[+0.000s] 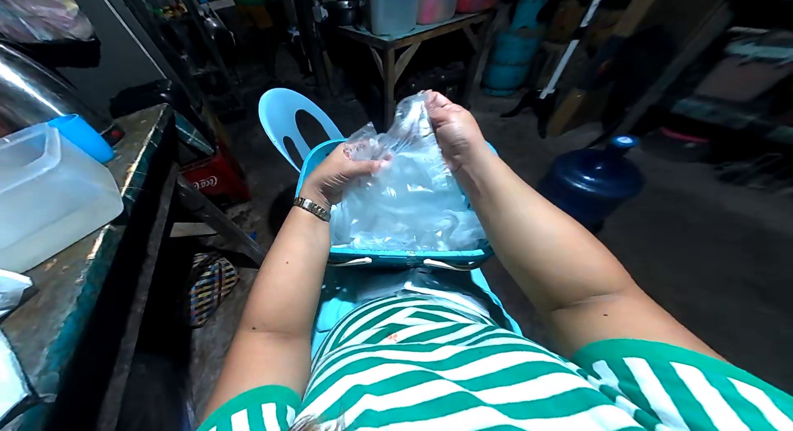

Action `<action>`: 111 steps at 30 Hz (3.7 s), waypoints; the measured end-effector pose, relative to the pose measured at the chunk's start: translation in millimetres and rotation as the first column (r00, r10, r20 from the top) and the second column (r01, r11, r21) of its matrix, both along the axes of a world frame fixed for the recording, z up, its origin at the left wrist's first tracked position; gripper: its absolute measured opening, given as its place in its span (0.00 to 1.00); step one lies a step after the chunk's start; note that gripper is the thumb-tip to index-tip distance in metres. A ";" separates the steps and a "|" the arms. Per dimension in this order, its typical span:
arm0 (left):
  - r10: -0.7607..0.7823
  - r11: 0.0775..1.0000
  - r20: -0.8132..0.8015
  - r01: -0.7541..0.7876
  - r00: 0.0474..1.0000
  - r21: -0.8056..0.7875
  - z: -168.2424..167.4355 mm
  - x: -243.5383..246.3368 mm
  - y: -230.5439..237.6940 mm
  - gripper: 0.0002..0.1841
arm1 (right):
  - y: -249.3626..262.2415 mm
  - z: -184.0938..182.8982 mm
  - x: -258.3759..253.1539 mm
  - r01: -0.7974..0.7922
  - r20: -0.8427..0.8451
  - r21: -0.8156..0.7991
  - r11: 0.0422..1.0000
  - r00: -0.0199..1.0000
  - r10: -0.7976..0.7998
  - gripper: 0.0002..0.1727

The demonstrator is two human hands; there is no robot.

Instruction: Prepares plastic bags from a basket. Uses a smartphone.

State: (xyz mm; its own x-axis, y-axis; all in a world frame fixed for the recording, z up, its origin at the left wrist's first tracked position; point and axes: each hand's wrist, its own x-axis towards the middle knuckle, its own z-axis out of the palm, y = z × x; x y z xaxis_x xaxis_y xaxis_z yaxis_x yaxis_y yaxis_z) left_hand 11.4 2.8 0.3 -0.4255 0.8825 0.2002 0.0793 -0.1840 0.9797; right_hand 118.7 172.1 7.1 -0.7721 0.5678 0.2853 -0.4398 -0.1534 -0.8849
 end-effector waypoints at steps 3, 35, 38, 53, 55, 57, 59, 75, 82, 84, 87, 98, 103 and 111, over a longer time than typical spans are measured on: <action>0.024 0.997 0.062 -0.028 0.998 0.071 1.0 -0.3 1.1 0.10 | -1.6 6.8 5.5 0.014 0.049 -0.107 0.994 0.999 -0.009 0.11; 0.025 0.957 0.347 -0.123 0.938 0.264 -2.9 -6.6 3.0 0.10 | 5.4 -13.8 7.8 -0.626 0.158 0.296 0.721 0.777 0.610 0.06; -0.052 0.959 0.351 -0.051 0.935 0.277 -1.1 -6.1 -0.6 0.16 | 10.7 -16.9 8.9 -0.585 -0.094 0.263 0.767 0.776 0.624 0.06; 0.150 0.984 0.039 -0.153 0.988 0.093 -1.1 1.1 2.7 0.20 | 12.5 -17.1 7.5 -0.756 0.220 0.441 0.485 0.614 0.758 0.07; 0.300 0.952 -0.023 -0.298 0.954 0.067 -2.6 -3.8 13.5 0.13 | 15.1 -13.5 12.4 -0.688 0.208 0.459 0.562 0.698 0.685 0.05; 0.427 0.904 -0.078 -0.425 0.901 0.040 -2.0 -6.1 18.0 0.10 | 14.7 -8.1 16.7 -0.499 0.167 0.451 0.740 0.862 0.479 0.09; 0.462 0.886 -0.114 -0.463 0.880 0.018 -3.2 -9.4 19.8 0.10 | 13.2 -3.9 12.9 -0.254 0.138 0.451 0.856 0.967 0.214 0.08; 0.272 0.955 -0.080 -0.258 0.959 0.148 -2.8 -8.4 17.1 0.02 | 39.0 -21.9 -14.8 -0.635 0.841 0.526 0.566 0.286 -0.460 0.13; 0.205 0.968 -0.127 -0.181 0.971 0.176 -6.0 -13.3 14.4 0.22 | 47.7 -21.4 -10.9 -0.428 0.517 0.856 0.290 0.699 -0.495 0.09; 0.173 0.973 -0.144 -0.147 0.974 0.179 -6.7 -15.0 14.0 0.25 | 43.0 -18.2 -6.4 -0.209 0.385 0.890 0.405 0.820 -0.423 0.13; 0.129 0.976 -0.159 -0.097 0.979 0.195 -7.5 -13.4 14.2 0.25 | 24.3 -13.9 -2.2 0.034 0.189 0.745 0.667 0.947 -0.259 0.22; 0.309 0.941 -0.038 -0.299 0.950 0.160 -2.8 -1.6 16.1 0.02 | 2.9 -12.4 -4.1 0.030 0.128 0.648 0.761 0.981 -0.147 0.10; 0.137 0.953 0.040 -0.142 0.990 0.266 -2.7 3.5 7.2 0.12 | -3.5 -11.7 -5.0 -0.038 0.119 0.468 0.883 0.993 -0.021 0.08; -0.037 0.990 0.042 0.031 0.998 0.135 1.5 13.2 -11.2 0.13 | -4.7 -6.0 -2.6 -0.139 -0.018 0.027 0.990 0.990 0.140 0.15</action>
